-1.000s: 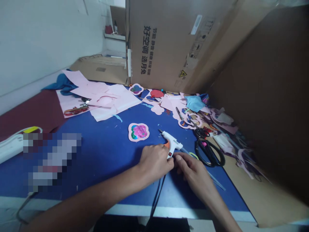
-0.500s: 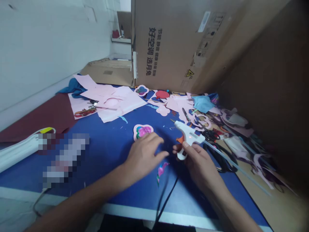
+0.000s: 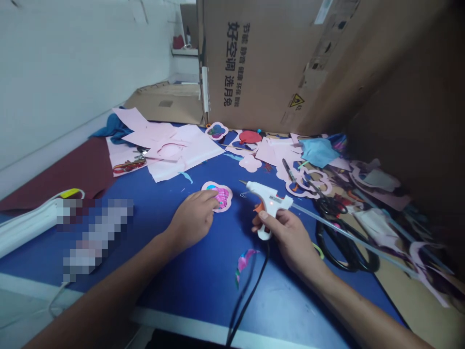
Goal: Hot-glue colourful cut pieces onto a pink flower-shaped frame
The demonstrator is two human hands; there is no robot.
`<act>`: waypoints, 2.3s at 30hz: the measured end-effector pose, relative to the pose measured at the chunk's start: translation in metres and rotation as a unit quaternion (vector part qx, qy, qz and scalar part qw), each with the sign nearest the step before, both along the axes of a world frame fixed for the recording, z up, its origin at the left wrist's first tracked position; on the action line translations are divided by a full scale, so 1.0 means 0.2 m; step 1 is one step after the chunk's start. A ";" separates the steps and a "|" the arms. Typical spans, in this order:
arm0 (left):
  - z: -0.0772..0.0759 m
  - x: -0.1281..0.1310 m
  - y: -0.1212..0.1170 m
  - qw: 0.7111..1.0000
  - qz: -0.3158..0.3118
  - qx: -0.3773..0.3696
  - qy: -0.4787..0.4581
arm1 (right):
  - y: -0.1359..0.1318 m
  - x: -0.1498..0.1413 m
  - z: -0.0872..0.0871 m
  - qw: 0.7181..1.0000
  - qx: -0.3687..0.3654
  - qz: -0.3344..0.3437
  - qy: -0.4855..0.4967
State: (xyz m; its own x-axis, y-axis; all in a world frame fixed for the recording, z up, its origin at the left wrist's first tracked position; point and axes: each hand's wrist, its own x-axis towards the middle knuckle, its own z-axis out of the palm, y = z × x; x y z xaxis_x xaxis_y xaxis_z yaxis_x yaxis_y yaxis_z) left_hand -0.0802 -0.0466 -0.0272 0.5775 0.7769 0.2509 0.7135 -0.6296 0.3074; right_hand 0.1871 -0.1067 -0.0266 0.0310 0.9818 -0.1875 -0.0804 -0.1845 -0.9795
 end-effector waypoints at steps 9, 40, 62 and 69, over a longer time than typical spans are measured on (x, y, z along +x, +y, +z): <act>-0.03 0.04 -0.02 0.996 0.025 -0.019 -0.081 | 0.00 -0.02 0.07 0.999 -0.012 0.020 -0.046; -0.01 0.09 0.03 0.975 0.045 -0.051 -0.213 | 0.02 0.00 0.08 0.998 -0.003 0.032 -0.057; -0.04 0.13 0.00 0.956 0.111 -0.060 -0.264 | -0.02 0.03 0.09 0.966 0.044 0.017 -0.253; -0.04 0.14 0.00 0.959 0.109 -0.055 -0.255 | 0.02 0.01 0.08 0.964 0.045 0.025 -0.263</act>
State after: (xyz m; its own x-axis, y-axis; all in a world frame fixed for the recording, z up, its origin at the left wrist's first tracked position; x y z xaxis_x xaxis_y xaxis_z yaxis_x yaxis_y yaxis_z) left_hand -0.0530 -0.0469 -0.0349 0.2215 0.9036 0.3667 0.5633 -0.4255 0.7082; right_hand 0.1898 -0.1033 -0.0115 0.0504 0.9961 -0.0727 0.4377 -0.0875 -0.8949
